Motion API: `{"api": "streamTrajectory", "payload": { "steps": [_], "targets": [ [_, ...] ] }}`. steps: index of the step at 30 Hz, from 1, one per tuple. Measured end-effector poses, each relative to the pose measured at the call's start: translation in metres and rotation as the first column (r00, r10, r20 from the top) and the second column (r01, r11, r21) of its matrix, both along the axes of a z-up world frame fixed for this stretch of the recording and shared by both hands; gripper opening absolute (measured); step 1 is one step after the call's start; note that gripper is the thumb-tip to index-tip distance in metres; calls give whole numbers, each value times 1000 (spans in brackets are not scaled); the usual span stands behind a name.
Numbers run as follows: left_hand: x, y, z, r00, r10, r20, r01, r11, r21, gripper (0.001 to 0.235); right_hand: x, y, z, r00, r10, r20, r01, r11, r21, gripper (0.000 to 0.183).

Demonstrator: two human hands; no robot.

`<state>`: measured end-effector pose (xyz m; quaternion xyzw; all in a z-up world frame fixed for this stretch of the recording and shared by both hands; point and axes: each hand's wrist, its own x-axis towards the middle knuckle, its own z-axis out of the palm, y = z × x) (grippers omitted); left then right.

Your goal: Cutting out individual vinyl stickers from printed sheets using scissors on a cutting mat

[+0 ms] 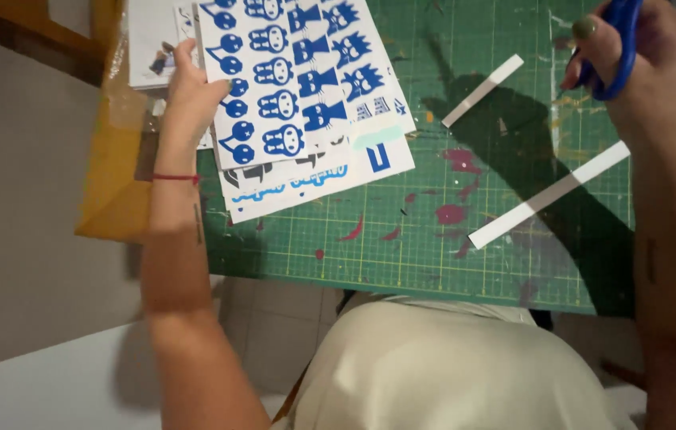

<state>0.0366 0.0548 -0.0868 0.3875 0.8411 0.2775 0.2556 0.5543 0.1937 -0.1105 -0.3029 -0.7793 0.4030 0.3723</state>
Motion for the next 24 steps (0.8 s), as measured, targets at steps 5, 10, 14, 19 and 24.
{"api": "streamTrajectory", "payload": {
  "steps": [5, 10, 14, 19, 24],
  "targets": [
    [-6, -5, -28, 904, -155, -398, 140, 988, -67, 64, 0, 1, 1, 996, 90, -16, -89, 995, 53, 29],
    [-15, -5, -51, 655, -257, -711, 139, 965, -220, 66, -1, 1, -2, 996, 86, 6, -87, 993, 83, 27],
    [16, 0, -29, 535, -205, -819, 120, 979, -167, 66, -7, -6, 2, 999, 4, 51, -8, 997, 73, 19],
    [114, 11, 18, 754, -412, -512, 444, 894, -66, 63, -33, -22, 19, 993, -18, 119, 17, 1000, 16, 30],
    [148, 33, -45, 104, -802, -589, 814, 409, -412, 70, -59, -35, 28, 818, 120, 563, -143, 990, -4, 103]
  ]
}}
